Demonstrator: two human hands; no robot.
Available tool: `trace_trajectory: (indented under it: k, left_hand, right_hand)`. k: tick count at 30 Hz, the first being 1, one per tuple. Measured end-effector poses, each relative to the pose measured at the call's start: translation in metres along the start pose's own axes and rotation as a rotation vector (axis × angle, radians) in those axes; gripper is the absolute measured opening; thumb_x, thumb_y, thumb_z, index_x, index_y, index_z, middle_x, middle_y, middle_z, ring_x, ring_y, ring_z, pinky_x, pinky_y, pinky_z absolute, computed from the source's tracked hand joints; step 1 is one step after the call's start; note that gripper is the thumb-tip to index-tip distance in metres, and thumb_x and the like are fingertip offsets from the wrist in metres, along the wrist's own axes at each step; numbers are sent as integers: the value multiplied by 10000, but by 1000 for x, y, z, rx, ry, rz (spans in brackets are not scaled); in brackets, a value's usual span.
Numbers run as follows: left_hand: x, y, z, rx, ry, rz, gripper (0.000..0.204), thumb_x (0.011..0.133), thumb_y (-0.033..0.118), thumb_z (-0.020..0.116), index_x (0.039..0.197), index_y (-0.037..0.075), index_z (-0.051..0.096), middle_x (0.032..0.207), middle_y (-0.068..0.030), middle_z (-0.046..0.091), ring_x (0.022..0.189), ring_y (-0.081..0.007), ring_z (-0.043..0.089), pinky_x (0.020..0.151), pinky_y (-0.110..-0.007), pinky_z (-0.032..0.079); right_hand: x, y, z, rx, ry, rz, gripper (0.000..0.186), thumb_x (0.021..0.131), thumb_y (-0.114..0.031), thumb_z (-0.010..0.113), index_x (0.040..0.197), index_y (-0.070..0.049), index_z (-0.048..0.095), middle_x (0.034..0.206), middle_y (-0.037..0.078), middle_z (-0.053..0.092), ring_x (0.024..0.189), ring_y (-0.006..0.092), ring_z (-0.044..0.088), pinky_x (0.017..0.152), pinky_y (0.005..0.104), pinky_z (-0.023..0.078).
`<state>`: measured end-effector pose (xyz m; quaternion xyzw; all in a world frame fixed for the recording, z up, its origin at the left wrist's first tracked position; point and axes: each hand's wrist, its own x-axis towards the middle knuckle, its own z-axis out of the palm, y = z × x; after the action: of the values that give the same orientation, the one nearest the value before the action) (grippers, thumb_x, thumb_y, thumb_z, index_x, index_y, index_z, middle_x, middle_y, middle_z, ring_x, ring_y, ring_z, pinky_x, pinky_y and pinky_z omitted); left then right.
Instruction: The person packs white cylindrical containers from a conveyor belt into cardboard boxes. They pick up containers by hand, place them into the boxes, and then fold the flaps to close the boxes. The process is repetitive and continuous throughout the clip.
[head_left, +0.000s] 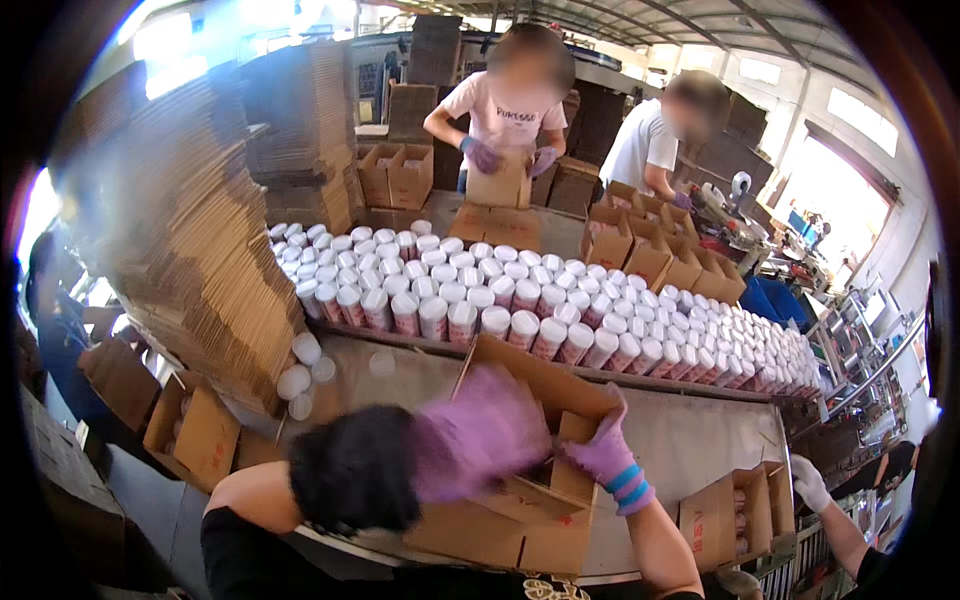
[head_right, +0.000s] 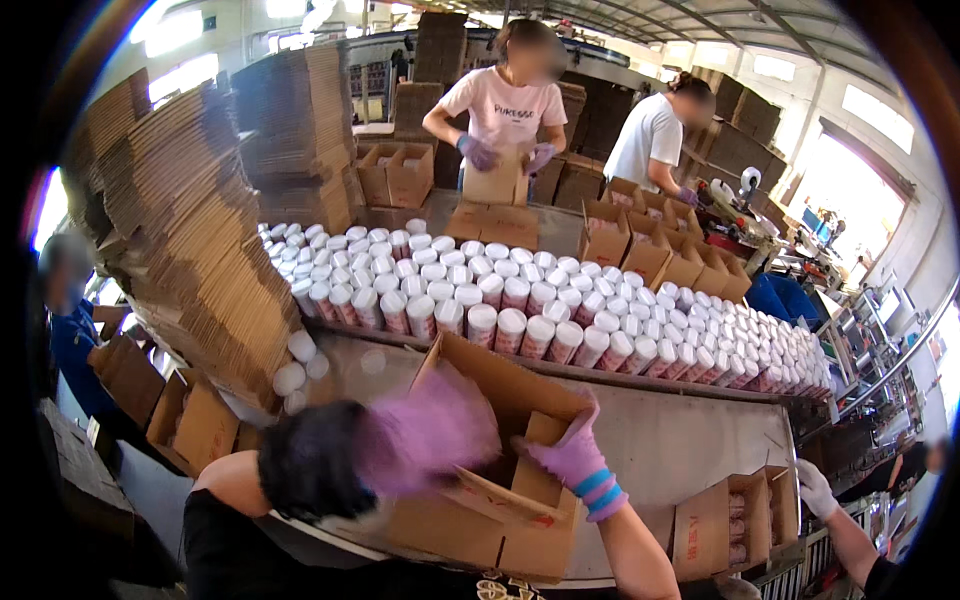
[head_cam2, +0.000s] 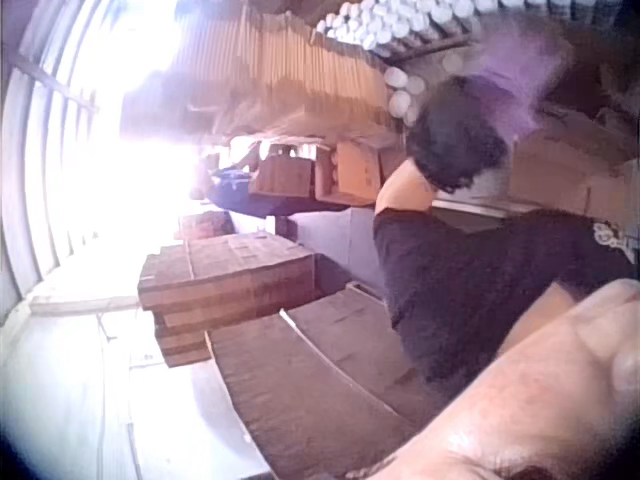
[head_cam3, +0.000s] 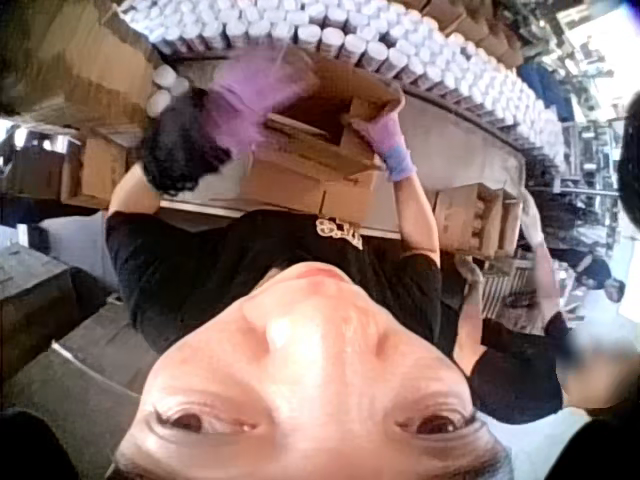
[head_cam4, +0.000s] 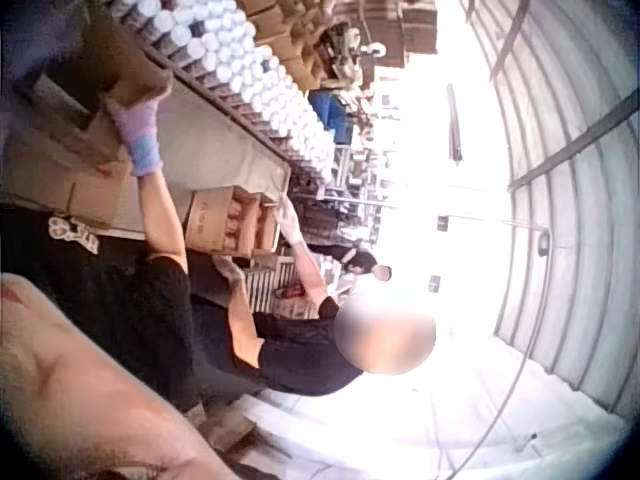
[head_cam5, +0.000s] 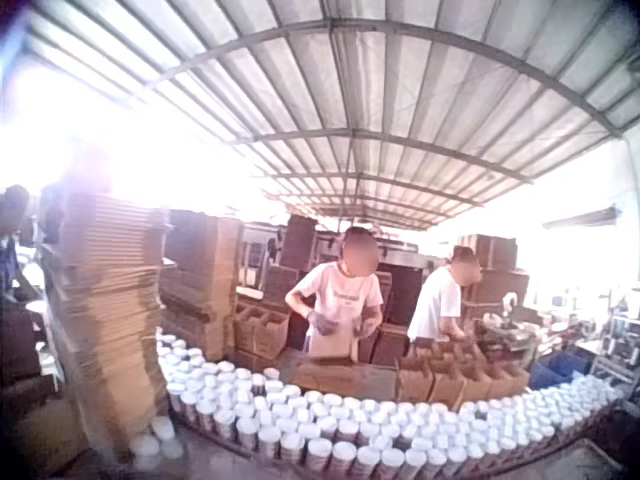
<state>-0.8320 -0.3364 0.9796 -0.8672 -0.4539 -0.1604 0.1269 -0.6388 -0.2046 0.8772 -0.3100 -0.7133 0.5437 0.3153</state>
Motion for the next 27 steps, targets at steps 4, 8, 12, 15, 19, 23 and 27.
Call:
trace_trajectory:
  k: [4,8,12,15,19,23,27]
  left_hand:
    - [-53,-6,21,-387,-198,-90,574,688,399,668,1124,61,508,1203,-159,459,1149,-347,416,1009,-492,242]
    - [-69,19,49,-908,83,-558,703,687,395,687,1207,4,422,1243,-191,416,1193,-374,364,1026,-460,224]
    - [-61,17,78,-287,293,-1024,956,612,338,754,1311,-44,226,1306,-230,321,1230,-352,293,1032,-416,218]
    - [-60,17,80,-182,398,-1044,1050,574,362,777,1329,-41,168,1326,-251,276,1215,-355,309,1015,-407,248]
    - [-64,19,73,-618,311,-1036,953,635,404,741,1286,-83,244,1316,-320,231,1255,-452,191,1031,-449,227]
    - [-59,24,57,-684,8,-993,797,736,349,680,1288,-64,279,1323,-286,291,1243,-360,314,984,-399,307]
    - [-56,16,45,-485,84,-793,727,757,308,655,1278,-58,304,1284,-258,345,1179,-344,388,955,-388,344]
  right_hand:
    - [-2,3,19,-96,29,-155,1007,607,-83,760,1343,-70,72,1228,181,375,1126,248,403,976,359,329]
    - [4,13,19,212,-5,-62,889,598,-98,758,1327,-49,250,1205,149,431,1095,243,441,968,349,338]
    - [40,-19,-9,34,-170,134,576,675,-97,678,1197,-15,450,1127,99,534,1064,209,485,928,335,377]
    - [34,-22,-9,-323,-320,-305,426,711,-153,626,1095,-13,508,1100,128,547,1036,279,501,893,359,400]
    - [-3,-36,-1,-762,-507,-753,362,746,-267,589,1005,-15,560,1071,140,549,1004,360,490,874,401,406]
    - [-13,9,-20,-225,-384,91,801,597,-322,770,1207,-9,356,1109,148,508,1037,241,500,933,368,377]
    - [-47,-14,-29,-2,-399,359,939,516,-292,841,1236,-2,314,1155,137,463,1096,211,455,938,328,376]
